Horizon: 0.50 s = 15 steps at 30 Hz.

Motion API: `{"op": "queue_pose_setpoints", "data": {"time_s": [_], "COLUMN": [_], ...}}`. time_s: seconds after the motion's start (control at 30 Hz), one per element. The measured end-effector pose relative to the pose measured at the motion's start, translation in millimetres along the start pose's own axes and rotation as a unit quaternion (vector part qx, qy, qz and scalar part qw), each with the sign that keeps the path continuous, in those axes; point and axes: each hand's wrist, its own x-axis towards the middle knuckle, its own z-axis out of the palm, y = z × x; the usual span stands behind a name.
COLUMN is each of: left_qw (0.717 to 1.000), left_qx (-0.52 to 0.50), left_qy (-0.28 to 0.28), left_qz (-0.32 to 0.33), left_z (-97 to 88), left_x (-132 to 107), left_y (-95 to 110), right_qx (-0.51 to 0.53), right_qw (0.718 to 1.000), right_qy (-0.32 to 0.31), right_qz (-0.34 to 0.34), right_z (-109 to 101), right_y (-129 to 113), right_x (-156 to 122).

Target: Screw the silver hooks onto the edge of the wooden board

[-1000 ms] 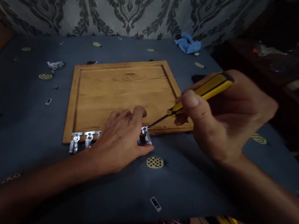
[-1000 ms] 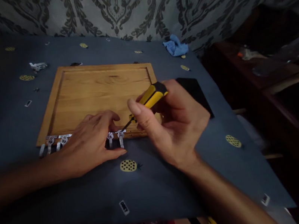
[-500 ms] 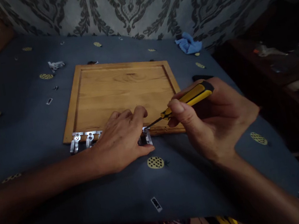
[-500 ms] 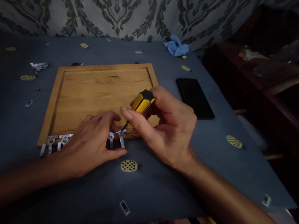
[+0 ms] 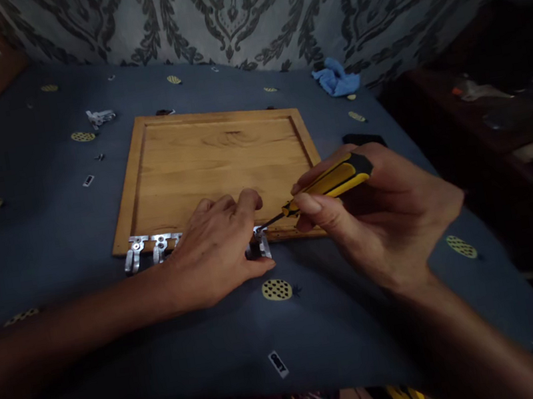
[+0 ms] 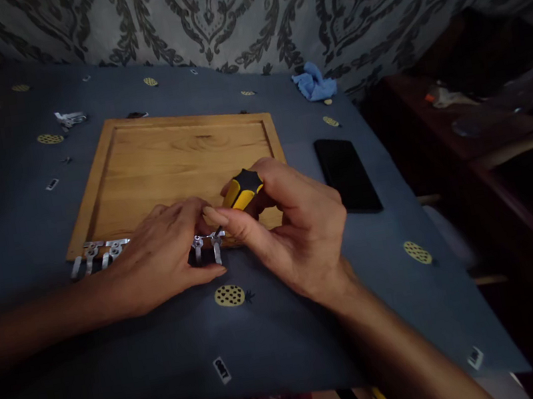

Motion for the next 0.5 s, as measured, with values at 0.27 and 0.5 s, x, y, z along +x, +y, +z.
{"op": "queue_pose_setpoints", "data": {"time_s": [0.27, 0.5], "left_qw": [1.000, 1.000], "left_qx": [0.006, -0.003], "left_qy": [0.002, -0.008], "left_qz": [0.008, -0.004], "left_z": [1.7, 0.3], "left_x": [-0.1, 0.9], "left_y": [-1.3, -0.1], "right_qx": [0.083, 0.091], "right_qw": [0.993, 0.988], "right_qy": [-0.045, -0.102], "right_qz": [0.070, 0.071], "right_z": [-6.2, -14.6], "right_y": [0.3, -2.6], "right_x": [10.4, 13.3]}}
